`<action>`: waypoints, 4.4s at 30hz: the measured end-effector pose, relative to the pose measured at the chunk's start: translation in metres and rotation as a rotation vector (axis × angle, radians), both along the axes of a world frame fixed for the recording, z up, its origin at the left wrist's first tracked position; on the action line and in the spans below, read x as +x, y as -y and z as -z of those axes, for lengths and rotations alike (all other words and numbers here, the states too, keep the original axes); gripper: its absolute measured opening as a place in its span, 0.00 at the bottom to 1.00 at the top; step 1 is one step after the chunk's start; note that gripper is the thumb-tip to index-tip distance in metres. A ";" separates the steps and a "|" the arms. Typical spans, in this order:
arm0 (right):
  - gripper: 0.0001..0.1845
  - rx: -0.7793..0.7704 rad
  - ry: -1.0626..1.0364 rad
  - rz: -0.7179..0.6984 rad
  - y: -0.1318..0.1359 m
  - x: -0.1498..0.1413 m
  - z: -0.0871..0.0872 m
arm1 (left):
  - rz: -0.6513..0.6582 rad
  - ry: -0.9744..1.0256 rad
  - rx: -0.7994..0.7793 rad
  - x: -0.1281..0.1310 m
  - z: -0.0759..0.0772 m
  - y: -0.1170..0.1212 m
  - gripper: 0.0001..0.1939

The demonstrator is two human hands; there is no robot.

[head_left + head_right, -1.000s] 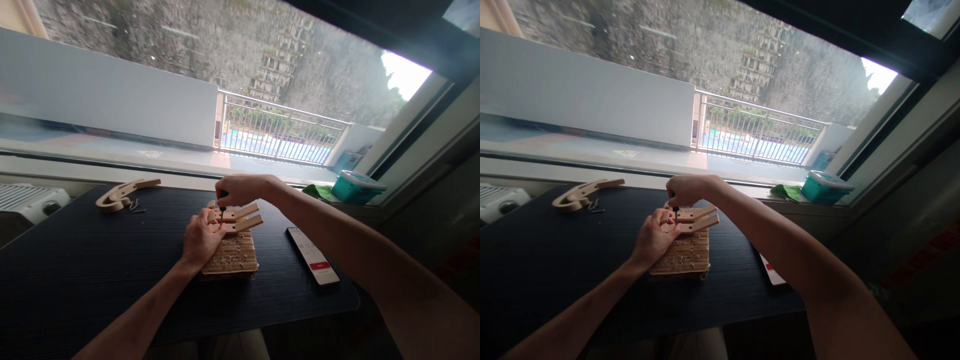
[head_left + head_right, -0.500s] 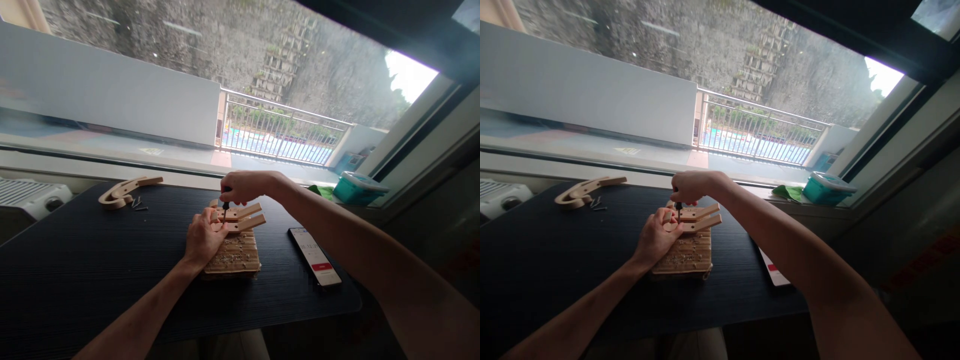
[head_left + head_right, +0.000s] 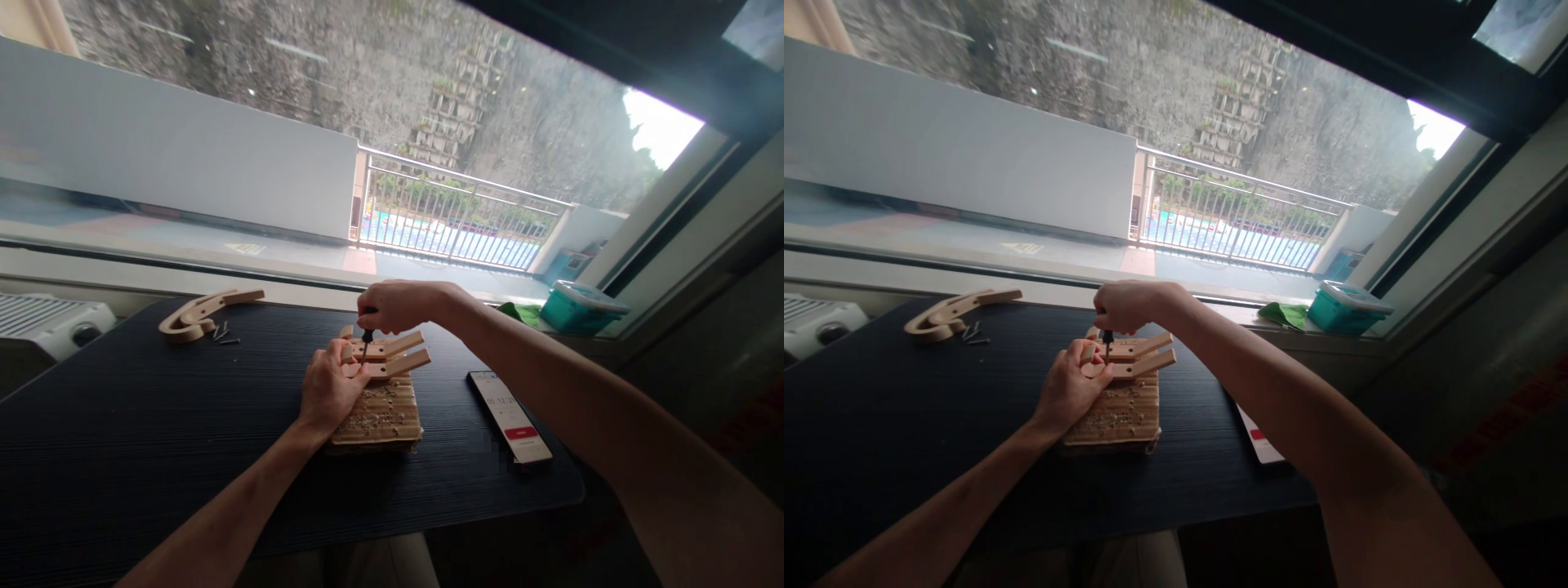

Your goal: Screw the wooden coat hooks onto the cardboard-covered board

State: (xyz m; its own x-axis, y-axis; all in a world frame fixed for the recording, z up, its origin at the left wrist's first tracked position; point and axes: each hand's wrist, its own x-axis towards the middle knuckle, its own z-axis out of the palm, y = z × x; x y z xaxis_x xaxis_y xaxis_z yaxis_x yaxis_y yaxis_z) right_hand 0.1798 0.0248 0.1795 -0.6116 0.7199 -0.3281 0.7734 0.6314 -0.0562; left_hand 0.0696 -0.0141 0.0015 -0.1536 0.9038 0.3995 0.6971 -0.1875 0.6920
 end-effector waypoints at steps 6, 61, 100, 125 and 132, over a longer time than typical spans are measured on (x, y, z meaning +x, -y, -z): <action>0.13 0.059 0.007 -0.070 0.003 -0.001 -0.001 | 0.004 -0.005 -0.001 0.000 -0.001 0.001 0.13; 0.18 0.082 0.061 0.019 0.000 0.000 0.004 | 0.016 0.014 -0.017 -0.002 0.001 0.000 0.12; 0.14 0.145 0.012 -0.105 0.007 0.001 -0.004 | 0.028 0.015 -0.008 -0.002 0.000 0.002 0.11; 0.12 0.137 0.121 -0.056 0.012 -0.004 0.001 | 0.033 -0.013 0.019 -0.003 0.004 0.002 0.18; 0.20 0.128 0.096 -0.057 0.011 -0.002 -0.003 | 0.047 -0.010 0.015 -0.004 0.004 0.001 0.20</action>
